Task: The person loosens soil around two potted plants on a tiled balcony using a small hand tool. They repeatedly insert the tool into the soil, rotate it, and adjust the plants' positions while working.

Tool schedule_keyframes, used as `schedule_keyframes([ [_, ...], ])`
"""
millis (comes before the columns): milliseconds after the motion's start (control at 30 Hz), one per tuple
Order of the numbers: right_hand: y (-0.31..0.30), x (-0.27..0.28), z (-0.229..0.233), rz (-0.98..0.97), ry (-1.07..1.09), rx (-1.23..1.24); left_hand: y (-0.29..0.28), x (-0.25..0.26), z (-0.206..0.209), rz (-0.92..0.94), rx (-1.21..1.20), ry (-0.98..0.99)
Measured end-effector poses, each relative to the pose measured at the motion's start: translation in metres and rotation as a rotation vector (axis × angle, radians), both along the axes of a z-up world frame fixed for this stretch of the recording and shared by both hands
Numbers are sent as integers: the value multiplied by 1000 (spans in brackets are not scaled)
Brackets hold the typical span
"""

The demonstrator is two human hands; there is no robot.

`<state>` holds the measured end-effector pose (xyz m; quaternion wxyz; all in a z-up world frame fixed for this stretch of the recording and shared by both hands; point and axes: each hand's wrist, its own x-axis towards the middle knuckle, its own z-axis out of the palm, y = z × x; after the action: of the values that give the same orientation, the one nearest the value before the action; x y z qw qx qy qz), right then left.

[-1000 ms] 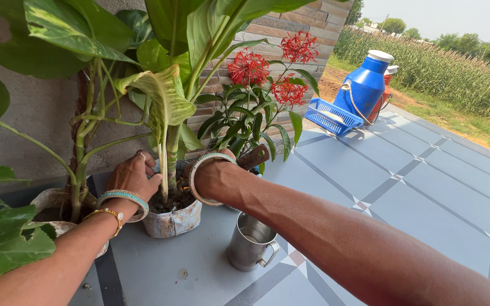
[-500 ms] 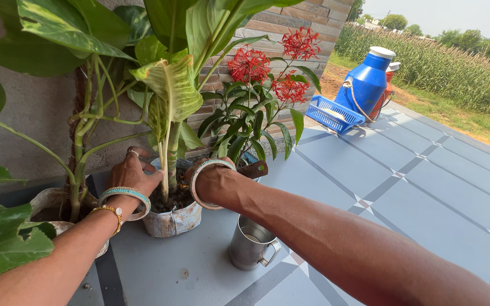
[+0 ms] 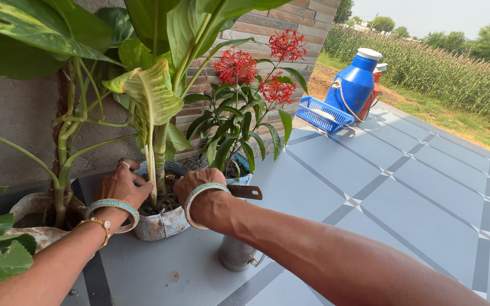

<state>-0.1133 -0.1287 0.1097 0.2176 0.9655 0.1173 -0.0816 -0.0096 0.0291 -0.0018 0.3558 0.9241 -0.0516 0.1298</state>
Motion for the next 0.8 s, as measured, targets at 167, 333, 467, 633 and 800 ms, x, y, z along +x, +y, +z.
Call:
schedule_keyframes([
  [167,-7,-18,-8,-18,39,-22,-9,-13,2,13,-1,39],
  [333,-29,6,8,-64,-93,157,-22,-25,12,40,110,91],
  [467,-62,27,25,54,-64,59,-39,-31,14,-10,105,76],
  [633,-88,39,52,-10,119,-20,-55,-36,21,-33,61,106],
  [800,-105,29,83,-388,237,429,-63,-33,26,-66,41,72],
])
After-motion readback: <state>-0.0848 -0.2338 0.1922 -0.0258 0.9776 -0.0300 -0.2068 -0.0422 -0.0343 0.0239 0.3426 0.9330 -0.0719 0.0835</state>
